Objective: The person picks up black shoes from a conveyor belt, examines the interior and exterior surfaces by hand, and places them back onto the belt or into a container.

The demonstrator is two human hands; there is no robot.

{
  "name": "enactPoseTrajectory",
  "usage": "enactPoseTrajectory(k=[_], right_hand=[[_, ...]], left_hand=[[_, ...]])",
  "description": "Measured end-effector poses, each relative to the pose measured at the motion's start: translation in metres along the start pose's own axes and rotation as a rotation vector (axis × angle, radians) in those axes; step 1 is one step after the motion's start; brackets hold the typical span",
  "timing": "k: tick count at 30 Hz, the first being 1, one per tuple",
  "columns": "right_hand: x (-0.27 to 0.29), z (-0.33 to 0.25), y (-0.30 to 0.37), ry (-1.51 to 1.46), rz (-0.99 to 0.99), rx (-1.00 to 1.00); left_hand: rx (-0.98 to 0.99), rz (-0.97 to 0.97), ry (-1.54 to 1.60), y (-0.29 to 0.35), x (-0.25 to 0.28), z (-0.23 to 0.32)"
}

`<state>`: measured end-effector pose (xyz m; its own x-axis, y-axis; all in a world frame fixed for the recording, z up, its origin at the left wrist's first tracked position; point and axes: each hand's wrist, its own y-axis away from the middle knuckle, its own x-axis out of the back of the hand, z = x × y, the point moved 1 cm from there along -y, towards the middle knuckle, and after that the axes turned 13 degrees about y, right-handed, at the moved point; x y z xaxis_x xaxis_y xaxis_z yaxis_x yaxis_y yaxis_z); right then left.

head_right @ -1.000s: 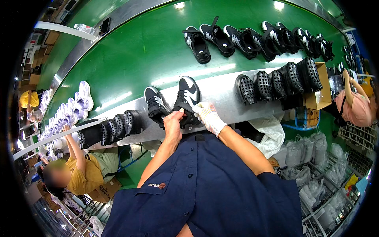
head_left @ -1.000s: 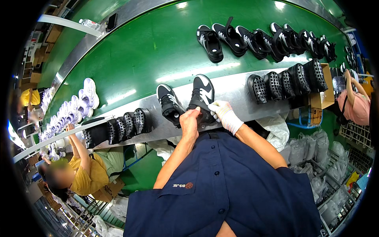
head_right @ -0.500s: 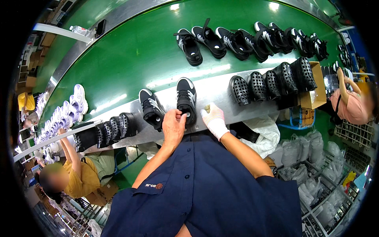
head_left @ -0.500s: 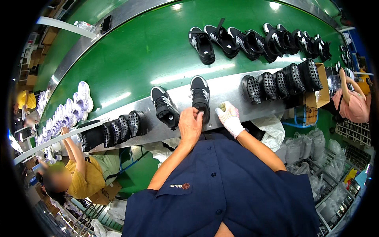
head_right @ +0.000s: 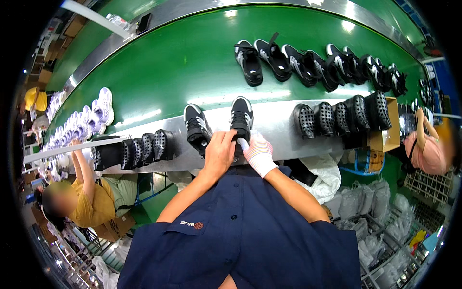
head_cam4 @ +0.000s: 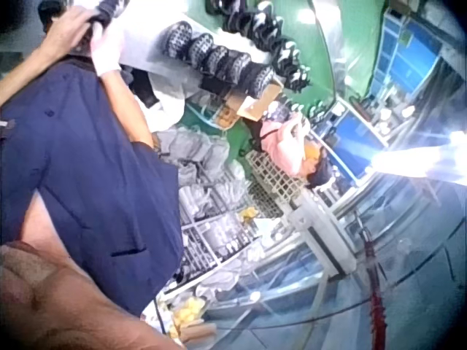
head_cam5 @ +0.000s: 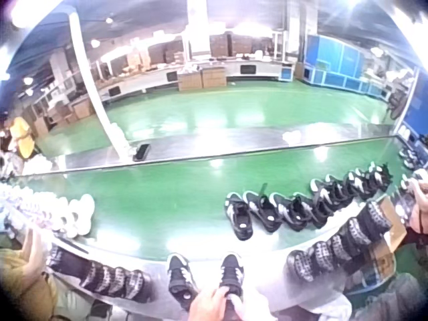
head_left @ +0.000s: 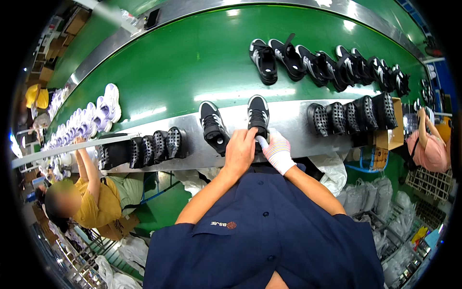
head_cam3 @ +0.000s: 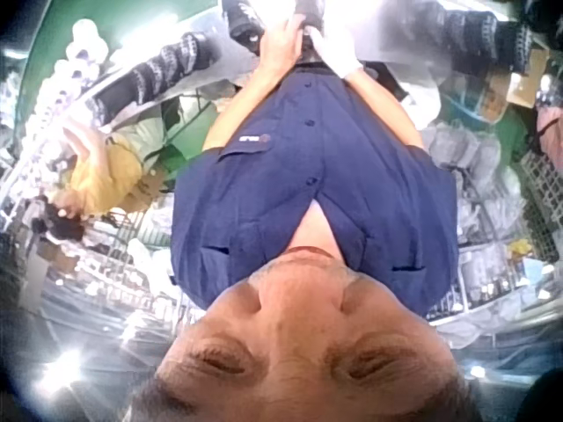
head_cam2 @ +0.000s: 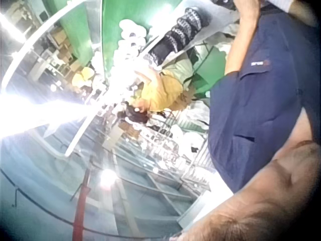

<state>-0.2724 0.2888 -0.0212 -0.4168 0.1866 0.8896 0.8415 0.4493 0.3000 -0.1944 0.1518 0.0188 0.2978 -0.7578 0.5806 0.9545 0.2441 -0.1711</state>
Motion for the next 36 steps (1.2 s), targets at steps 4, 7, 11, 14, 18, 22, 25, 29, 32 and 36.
enactPoseTrajectory(k=[4,7,11,14,18,22,25,29,32,36], right_hand=[[-0.013,0.003,-0.01,0.155,-0.013,0.089],[-0.011,-0.021,-0.015,0.233,-0.064,0.143],[-0.028,-0.04,-0.032,0.314,-0.045,0.334],[-0.031,-0.051,-0.034,0.37,-0.031,0.254],[0.022,-0.085,-0.005,0.451,0.227,0.413],[0.027,-0.133,-0.018,0.431,0.13,0.846],[0.011,-0.148,-0.036,0.583,0.055,1.01],[0.002,-0.135,-0.055,0.532,0.11,1.099],[0.002,-0.137,-0.049,0.557,0.066,1.067],[0.011,-0.18,-0.032,0.569,0.124,1.127]], left_hand=[[0.088,0.114,-0.229,0.044,0.035,0.003],[0.116,0.034,-0.236,0.073,0.032,-0.052],[0.075,-0.15,-0.181,0.067,0.036,-0.061],[0.091,-0.141,-0.183,0.067,0.039,-0.062],[0.188,-0.074,-0.228,0.076,0.032,-0.052],[0.184,-0.032,-0.331,0.083,0.016,-0.057],[0.146,-0.02,-0.374,0.086,0.011,-0.06],[0.157,0.137,-0.344,0.082,0.018,-0.061],[0.139,0.144,-0.289,0.087,0.018,-0.064],[0.14,0.065,-0.398,0.087,0.014,-0.066]])
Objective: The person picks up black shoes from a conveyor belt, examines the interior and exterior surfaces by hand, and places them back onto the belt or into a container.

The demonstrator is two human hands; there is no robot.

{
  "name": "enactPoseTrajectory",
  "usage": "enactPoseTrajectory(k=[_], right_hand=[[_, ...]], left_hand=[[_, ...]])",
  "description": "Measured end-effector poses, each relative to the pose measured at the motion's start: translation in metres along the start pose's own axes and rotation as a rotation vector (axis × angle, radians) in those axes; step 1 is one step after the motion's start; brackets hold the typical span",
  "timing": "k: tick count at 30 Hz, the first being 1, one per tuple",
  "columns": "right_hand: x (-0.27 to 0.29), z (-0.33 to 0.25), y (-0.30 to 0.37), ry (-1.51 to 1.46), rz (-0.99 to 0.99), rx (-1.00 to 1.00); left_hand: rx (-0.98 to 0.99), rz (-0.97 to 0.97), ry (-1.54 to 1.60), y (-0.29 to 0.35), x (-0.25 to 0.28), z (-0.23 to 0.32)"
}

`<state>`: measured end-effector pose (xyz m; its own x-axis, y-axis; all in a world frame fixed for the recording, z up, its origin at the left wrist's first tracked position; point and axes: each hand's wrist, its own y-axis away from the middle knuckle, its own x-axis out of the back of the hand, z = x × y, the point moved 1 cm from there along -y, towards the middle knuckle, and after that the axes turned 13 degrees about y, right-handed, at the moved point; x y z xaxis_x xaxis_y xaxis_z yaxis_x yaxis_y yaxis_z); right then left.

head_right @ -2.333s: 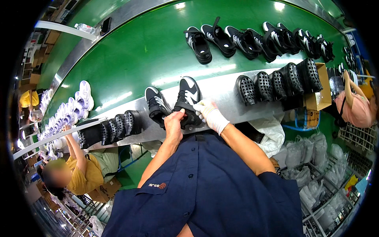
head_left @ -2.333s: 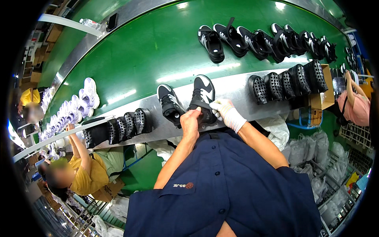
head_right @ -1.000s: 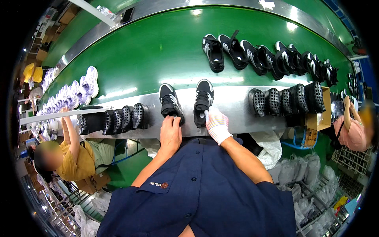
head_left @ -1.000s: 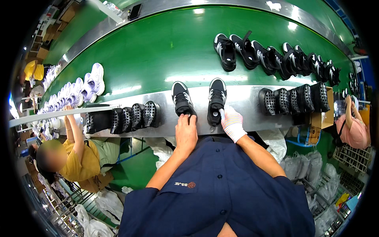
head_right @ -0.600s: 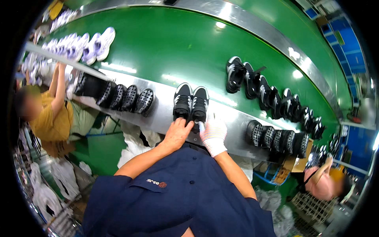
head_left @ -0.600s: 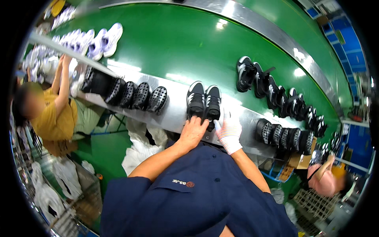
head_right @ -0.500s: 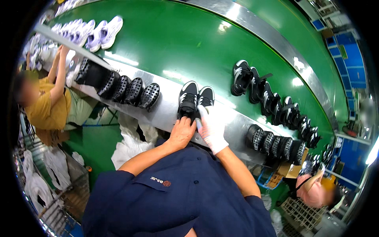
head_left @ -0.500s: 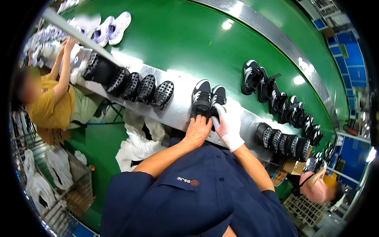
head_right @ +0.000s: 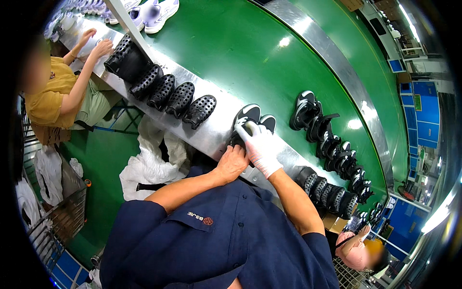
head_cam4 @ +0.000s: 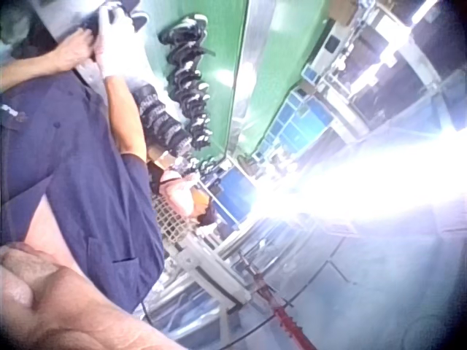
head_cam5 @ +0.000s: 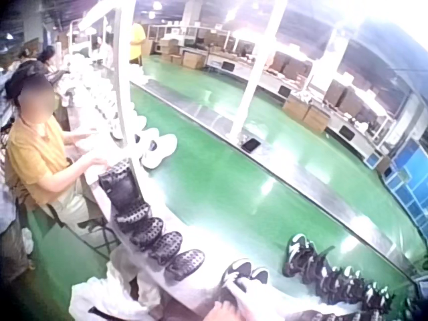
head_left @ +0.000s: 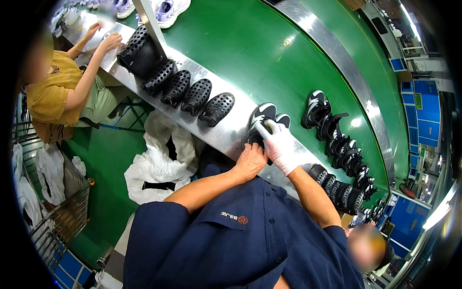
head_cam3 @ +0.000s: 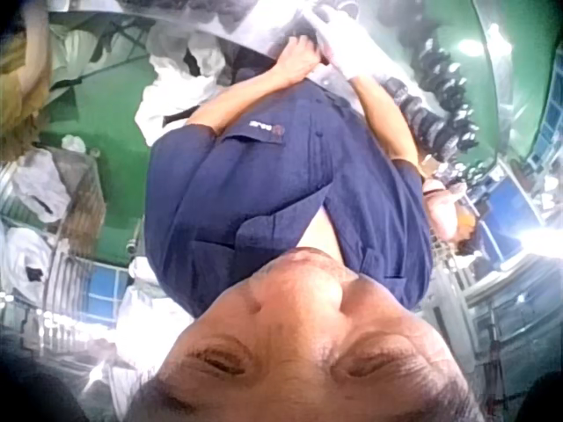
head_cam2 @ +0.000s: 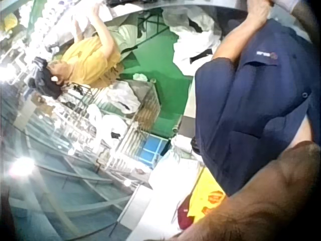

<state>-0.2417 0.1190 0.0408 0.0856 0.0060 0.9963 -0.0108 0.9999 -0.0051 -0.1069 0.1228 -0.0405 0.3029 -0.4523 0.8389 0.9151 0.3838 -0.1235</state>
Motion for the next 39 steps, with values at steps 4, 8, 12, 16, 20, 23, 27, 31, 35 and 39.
enactPoseTrajectory(k=[4,8,12,16,20,23,27,31,35,39], right_hand=[[-0.022,0.011,-0.005,0.017,-0.142,0.113],[-0.029,0.013,-0.008,-0.097,-0.142,0.105],[0.008,0.009,-0.001,-0.207,-0.035,-0.087],[-0.028,0.043,0.089,-0.556,0.16,-0.978],[-0.085,0.023,0.134,-0.912,-0.404,-1.003],[-0.054,0.017,0.143,-1.423,-0.108,-1.157],[-0.048,0.042,0.213,-1.417,-0.001,-1.399],[-0.022,0.06,0.255,-1.425,0.15,-1.524],[0.001,0.059,0.274,-1.474,0.296,-1.595],[0.003,0.05,0.277,-1.513,0.256,-1.536]], left_hand=[[0.011,0.04,0.022,0.002,0.003,-0.002],[0.02,0.024,0.051,-0.002,0.002,-0.003],[-0.018,-0.015,0.161,-0.001,0.005,-0.008],[0.086,-0.222,0.284,-0.016,0.029,0.005],[0.128,-0.35,0.117,-0.042,0.007,0.023],[0.116,-0.313,0.033,-0.06,0.008,0.01],[0.149,-0.246,-0.073,-0.118,0.034,-0.045],[0.183,-0.217,-0.217,-0.174,0.061,-0.138],[0.142,-0.298,-0.574,-0.215,0.069,-0.074],[-0.127,-0.31,-0.144,-0.243,-0.02,0.023]])
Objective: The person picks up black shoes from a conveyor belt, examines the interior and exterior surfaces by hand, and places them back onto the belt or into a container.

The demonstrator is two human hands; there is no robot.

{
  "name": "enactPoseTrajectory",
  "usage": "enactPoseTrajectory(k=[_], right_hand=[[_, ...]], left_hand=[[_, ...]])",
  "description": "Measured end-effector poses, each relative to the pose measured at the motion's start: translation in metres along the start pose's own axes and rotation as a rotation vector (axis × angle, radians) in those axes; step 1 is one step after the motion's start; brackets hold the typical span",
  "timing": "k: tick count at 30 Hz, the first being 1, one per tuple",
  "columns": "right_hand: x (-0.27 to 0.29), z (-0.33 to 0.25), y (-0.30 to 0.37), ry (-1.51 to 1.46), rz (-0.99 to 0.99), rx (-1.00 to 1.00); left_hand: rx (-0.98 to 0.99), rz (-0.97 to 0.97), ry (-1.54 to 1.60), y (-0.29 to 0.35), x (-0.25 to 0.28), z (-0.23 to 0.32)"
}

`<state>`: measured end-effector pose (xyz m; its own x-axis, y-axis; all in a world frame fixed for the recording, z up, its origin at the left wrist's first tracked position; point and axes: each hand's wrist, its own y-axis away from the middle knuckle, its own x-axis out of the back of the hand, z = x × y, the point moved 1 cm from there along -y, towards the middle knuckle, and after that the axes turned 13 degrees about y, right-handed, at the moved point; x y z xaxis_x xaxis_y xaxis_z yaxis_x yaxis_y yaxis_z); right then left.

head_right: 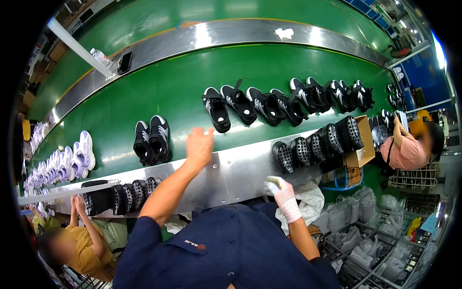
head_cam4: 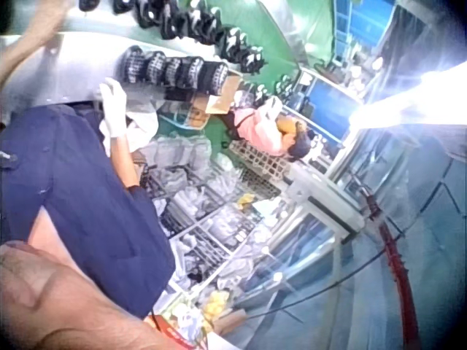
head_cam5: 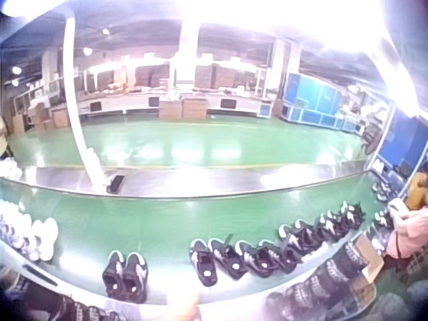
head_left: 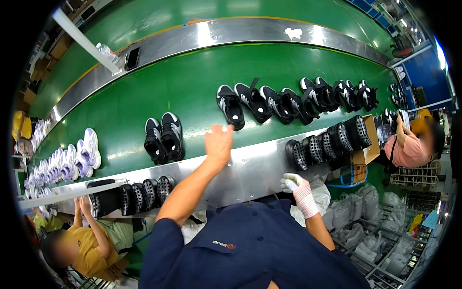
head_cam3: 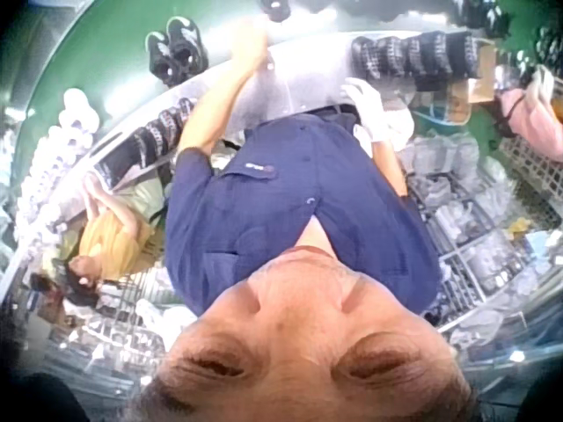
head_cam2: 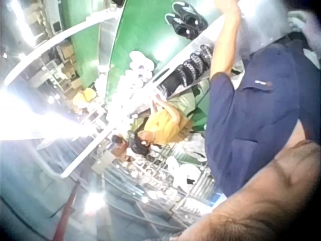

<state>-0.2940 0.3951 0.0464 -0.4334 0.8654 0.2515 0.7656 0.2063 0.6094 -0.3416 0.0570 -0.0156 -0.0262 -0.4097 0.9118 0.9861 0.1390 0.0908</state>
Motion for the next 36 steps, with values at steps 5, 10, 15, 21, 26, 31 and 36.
enactPoseTrajectory(k=[5,10,15,21,26,31,36], right_hand=[[0.024,0.022,0.019,0.021,0.044,-0.076],[0.064,0.056,0.033,-0.091,0.196,-0.139],[0.112,0.058,0.012,0.442,0.733,0.087],[0.133,0.042,-0.044,0.845,0.862,0.248],[0.108,0.035,-0.075,1.13,0.811,0.212],[0.109,0.05,-0.081,1.215,0.883,0.35],[0.122,0.052,-0.076,1.198,0.855,0.444]], left_hand=[[-0.075,0.107,0.167,-0.08,-0.046,0.051],[0.101,-0.091,0.28,-0.129,-0.081,0.086],[0.29,-0.185,0.225,-0.141,-0.074,0.09],[0.095,-0.181,0.198,-0.029,-0.022,0.088],[0.094,-0.186,0.163,0.108,-0.036,0.062],[0.092,-0.248,0.157,0.162,-0.003,0.069],[-0.098,-0.001,0.358,0.148,0.026,0.097]])
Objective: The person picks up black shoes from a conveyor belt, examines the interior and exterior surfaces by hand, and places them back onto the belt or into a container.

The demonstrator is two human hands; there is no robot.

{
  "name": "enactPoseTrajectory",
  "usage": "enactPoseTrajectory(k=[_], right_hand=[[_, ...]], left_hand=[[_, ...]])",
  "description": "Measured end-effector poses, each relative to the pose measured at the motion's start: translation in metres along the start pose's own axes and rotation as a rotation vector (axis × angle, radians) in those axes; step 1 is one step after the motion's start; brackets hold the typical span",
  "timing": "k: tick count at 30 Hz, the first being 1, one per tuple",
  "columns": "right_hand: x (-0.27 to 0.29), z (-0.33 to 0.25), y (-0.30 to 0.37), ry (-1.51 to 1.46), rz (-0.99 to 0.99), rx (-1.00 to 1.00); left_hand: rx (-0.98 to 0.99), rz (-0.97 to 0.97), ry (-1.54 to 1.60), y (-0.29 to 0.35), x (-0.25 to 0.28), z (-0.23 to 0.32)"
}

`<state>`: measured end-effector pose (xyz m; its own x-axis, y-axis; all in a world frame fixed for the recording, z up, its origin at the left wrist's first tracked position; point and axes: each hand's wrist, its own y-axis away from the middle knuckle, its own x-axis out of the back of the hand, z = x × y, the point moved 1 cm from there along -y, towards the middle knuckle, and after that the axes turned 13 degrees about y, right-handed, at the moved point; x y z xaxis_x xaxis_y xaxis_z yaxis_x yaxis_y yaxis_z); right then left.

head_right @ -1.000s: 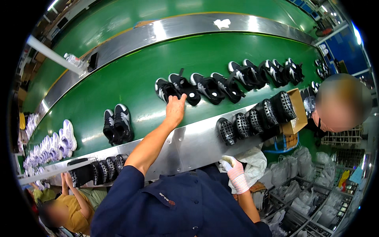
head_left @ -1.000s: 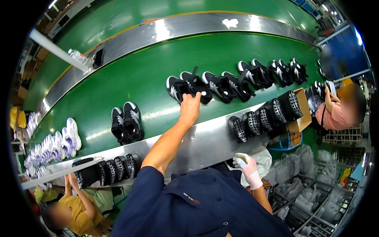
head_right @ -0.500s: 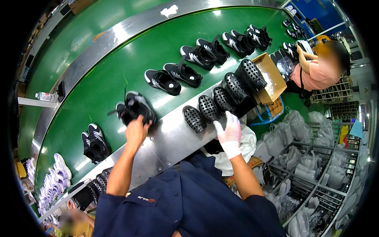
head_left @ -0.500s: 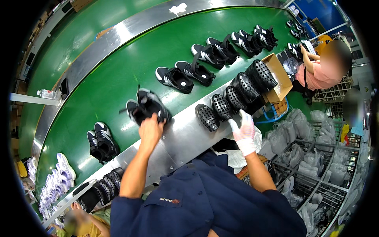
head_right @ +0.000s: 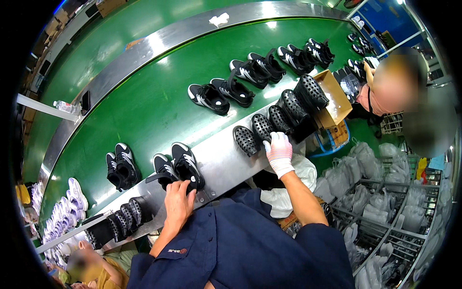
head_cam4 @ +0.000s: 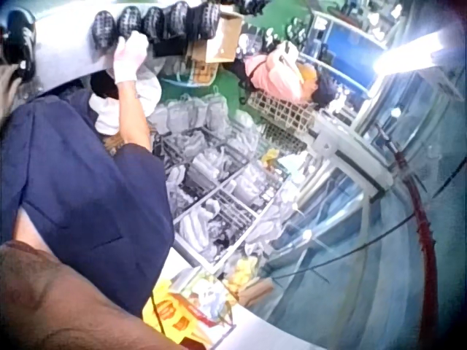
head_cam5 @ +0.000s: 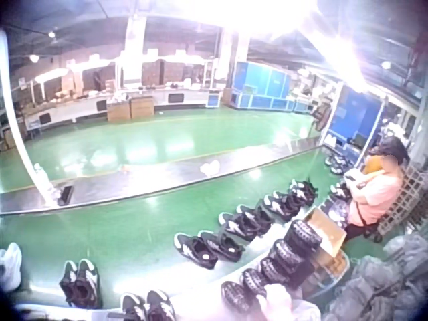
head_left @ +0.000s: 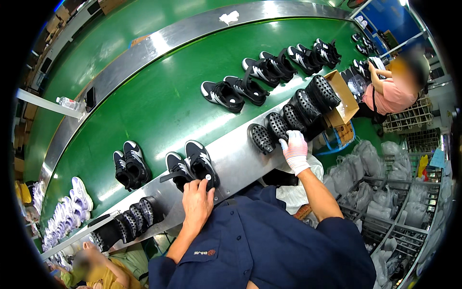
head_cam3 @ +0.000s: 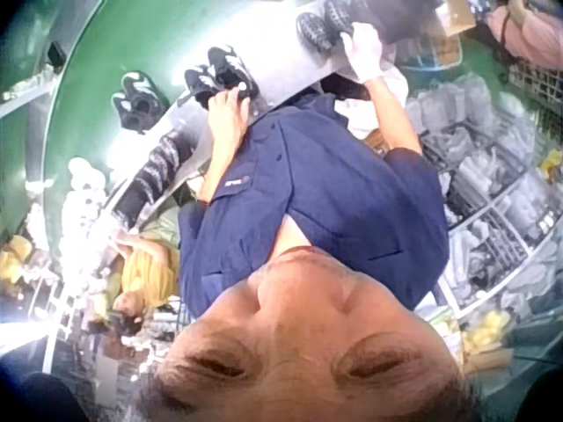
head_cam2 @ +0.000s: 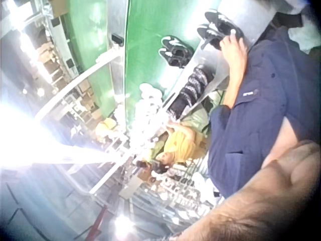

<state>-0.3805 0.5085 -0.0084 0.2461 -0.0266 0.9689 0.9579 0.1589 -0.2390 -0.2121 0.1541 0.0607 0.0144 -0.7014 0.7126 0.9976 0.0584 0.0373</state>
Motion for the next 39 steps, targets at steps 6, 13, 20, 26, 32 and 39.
enactPoseTrajectory(k=[6,13,20,26,32,39], right_hand=[[0.058,-0.006,-0.007,-0.157,0.113,-0.003],[0.146,-0.086,0.034,-1.07,-0.628,-0.143],[0.128,-0.148,0.068,-0.66,-0.674,0.228],[0.109,-0.181,0.055,-0.634,-0.738,0.283],[0.078,-0.219,0.031,-0.287,-0.767,0.41],[0.027,-0.25,0.037,-0.163,-0.629,0.241]], left_hand=[[-0.156,-0.073,0.318,-0.042,-0.01,0.029],[0.09,-0.115,1.245,-0.103,-0.048,0.056],[0.353,0.235,1.02,-0.035,-0.061,-0.001],[0.054,0.414,0.248,-0.028,-0.02,-0.017],[-0.056,-0.02,-0.103,-0.074,-0.021,-0.073],[-0.13,-0.058,0.187,-0.101,-0.041,-0.076]])
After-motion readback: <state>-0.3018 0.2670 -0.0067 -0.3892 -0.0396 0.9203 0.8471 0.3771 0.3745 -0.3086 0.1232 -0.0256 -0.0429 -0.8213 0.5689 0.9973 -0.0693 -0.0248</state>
